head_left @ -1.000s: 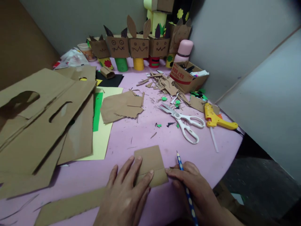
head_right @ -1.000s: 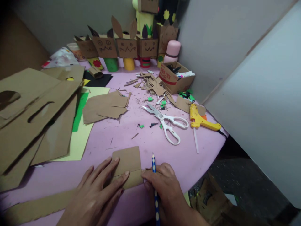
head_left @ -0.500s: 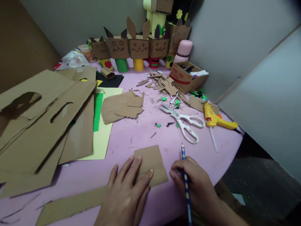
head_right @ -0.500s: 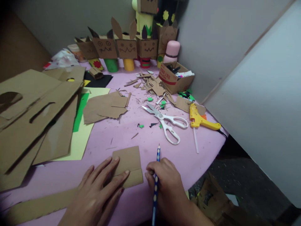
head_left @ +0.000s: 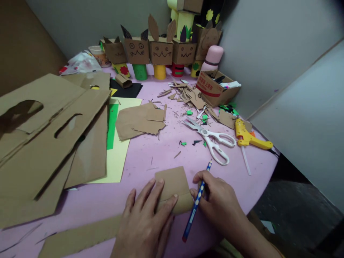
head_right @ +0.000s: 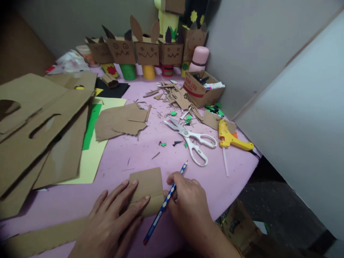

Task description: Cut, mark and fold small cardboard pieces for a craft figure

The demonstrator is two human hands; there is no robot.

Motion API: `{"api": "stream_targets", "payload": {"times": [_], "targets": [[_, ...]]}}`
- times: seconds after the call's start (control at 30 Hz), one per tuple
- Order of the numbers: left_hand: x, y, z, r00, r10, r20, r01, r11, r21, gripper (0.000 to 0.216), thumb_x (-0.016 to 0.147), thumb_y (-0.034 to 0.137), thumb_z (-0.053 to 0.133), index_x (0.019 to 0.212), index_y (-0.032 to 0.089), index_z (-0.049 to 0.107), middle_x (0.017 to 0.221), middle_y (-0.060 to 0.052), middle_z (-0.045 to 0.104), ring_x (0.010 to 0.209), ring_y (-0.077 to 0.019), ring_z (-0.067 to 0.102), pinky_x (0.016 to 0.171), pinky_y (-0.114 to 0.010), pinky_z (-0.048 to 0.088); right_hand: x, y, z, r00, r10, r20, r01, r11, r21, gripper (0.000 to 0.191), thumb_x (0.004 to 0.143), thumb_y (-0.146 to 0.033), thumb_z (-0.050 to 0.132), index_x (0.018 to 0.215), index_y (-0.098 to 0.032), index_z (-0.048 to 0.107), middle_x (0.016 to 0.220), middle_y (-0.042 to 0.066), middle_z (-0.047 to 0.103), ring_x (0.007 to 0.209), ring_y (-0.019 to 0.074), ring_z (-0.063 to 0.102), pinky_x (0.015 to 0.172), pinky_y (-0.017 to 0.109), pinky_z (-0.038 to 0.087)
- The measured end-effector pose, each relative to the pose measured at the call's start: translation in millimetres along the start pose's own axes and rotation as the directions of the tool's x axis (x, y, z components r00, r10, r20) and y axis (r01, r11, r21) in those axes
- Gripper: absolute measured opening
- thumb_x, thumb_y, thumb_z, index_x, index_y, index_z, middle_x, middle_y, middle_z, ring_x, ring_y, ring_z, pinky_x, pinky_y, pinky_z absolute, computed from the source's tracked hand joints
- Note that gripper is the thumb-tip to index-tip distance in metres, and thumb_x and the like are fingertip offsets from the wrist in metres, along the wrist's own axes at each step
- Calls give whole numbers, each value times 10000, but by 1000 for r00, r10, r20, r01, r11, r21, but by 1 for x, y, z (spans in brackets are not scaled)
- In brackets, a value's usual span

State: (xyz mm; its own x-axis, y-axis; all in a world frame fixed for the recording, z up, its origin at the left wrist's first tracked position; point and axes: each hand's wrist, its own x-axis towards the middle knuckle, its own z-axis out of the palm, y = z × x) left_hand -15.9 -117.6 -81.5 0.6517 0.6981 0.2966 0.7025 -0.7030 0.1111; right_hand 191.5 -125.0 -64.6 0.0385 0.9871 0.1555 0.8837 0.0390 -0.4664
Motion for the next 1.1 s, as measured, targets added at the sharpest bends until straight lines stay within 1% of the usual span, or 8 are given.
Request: {"api": "stream_targets", "payload": {"times": [0.33,0.47,0.57,0.63,0.7,0.87,1.0,1.1], "targets": [[-1,-2,1,1000,7,15,-7,1000,11,384,822,226,544,1193,319,578,1303,-133,542,1175,-341,490,830,-573,457,-4,-5,5,997,-74,-22,73,997,-15,178,727,-99,453,836,-201,550,681,40,678,599,244,606,563,329,393],[-1,-1,0,1000,-4,22,4,1000,3,382,830,225,534,1197,321,578,1322,-117,529,1191,-336,472,853,-556,442,-5,3,1,997,-76,8,74,989,129,131,779,-138,501,885,-204,536,750,50,673,687,232,617,603,326,442],[1,0,-1,1000,-8,21,8,1000,7,363,826,227,537,1174,316,597,1311,-115,538,1174,-327,486,851,-544,446,-2,11,-2,975,-218,37,206,956,211,323,716,-221,660,996,-187,502,1008,125,662,925,266,601,731,363,473],[2,0,-2,1000,-5,4,5,1000,12,354,817,207,539,1147,310,615,1281,-125,560,1147,-330,508,827,-552,456,1,15,-2,937,-338,88,317,929,192,503,628,-296,755,1038,-179,487,1206,183,583,1085,315,533,829,432,443],[3,1,-3,1000,0,-15,0,1000,12,346,812,198,534,1128,302,627,1256,-138,576,1129,-341,519,802,-566,463,5,16,-1,912,-379,155,354,920,167,561,595,-350,780,1045,-180,491,1257,198,549,1159,338,482,877,479,406],[0,1,-1,1000,2,13,-2,1000,8,368,819,200,532,1163,312,600,1291,-135,552,1162,-339,497,815,-566,459,11,13,-2,898,-345,272,308,936,170,496,647,-358,746,1041,-196,493,1284,171,551,1202,318,465,973,512,304],[1,1,-1,999,-12,35,12,1000,12,382,825,205,525,1189,307,581,1308,-122,546,1171,-334,496,837,-558,447,11,12,-2,900,-333,280,290,939,183,494,644,-353,754,1037,-211,491,1337,152,519,1262,303,415,1011,499,254],[3,1,-2,999,-22,26,22,999,26,417,824,216,516,1239,248,544,1285,-115,575,1144,-327,521,840,-541,449,12,13,-1,902,-332,278,289,940,183,475,651,-350,747,1032,-217,496,1323,149,535,1250,298,437,1005,499,260]]}}
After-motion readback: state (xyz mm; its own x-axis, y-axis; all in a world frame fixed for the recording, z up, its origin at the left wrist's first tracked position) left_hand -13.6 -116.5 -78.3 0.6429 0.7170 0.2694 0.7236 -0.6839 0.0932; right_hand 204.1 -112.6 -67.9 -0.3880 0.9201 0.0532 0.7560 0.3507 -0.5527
